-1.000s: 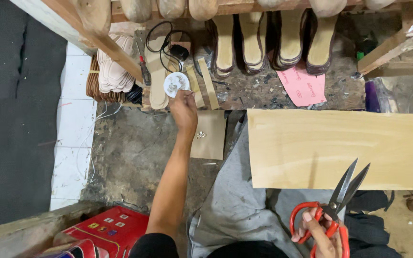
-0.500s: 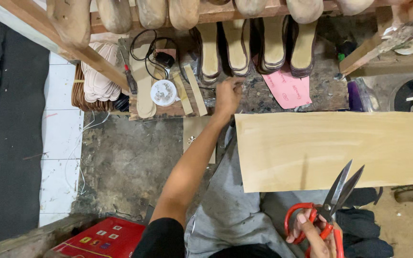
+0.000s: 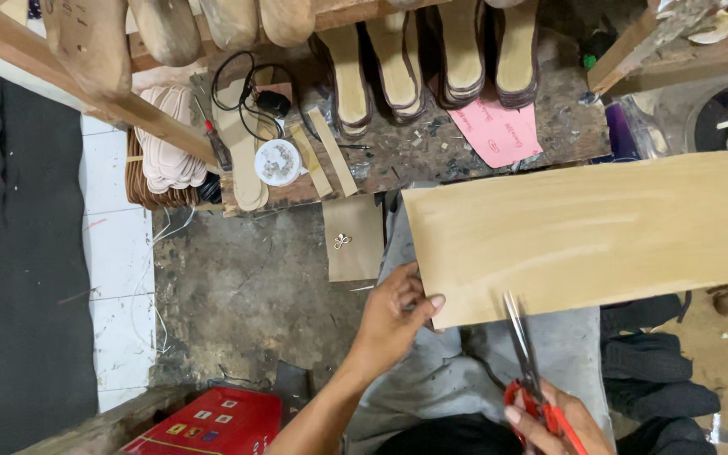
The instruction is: The person sits at a workbench and cuts long strips from a large tan sheet using red-handled scissors. After each cut, the person places the finished strip on a growing stack of strips on the bench and continues cutting the next strip from the remaining sheet.
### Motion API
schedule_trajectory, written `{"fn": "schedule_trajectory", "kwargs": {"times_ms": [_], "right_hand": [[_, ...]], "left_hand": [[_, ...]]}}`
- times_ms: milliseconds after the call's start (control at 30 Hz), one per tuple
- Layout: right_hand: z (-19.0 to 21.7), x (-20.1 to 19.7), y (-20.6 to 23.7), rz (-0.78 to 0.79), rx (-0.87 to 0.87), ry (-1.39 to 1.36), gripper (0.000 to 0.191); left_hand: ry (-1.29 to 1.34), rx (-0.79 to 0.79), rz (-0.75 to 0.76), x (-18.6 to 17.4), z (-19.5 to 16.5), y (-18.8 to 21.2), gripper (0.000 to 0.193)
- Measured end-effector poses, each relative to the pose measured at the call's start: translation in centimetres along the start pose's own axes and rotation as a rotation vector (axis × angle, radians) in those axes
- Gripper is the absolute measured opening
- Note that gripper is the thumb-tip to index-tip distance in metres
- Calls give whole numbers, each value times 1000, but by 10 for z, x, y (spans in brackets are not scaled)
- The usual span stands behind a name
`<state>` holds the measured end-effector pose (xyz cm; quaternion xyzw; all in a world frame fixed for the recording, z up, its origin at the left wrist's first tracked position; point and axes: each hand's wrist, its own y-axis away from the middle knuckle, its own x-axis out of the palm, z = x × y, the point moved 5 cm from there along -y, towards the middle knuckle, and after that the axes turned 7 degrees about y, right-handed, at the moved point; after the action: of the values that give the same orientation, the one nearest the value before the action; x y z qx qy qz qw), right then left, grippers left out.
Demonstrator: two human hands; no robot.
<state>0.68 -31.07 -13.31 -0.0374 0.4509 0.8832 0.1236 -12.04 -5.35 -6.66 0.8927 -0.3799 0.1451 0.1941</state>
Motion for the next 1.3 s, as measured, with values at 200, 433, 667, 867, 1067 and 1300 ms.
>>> {"fn": "schedule_trajectory", "kwargs": {"times_ms": [200,433,667,867,1067,1300], "right_hand": [[38,18,18,304,40,424,37],[101,77,-10,295,-359,-344,30],[113,96,-28,171,-455,-265,32],[92,103,-35,86,-317,-248,39],[99,97,-34,60,-280,-229,41],[118,91,-51,118,-379,-315,30]], "left_hand": [[-219,38,-206,-21,-22,-8,65],[-266,34,-268,-24,-25,1,61],[-232,69,-264,-27,-12,11,61],[-173,83,-270,-31,-2,12,60],[-109,25,-275,-33,3,15,62],[-113,17,-247,-17,0,25,63]]}}
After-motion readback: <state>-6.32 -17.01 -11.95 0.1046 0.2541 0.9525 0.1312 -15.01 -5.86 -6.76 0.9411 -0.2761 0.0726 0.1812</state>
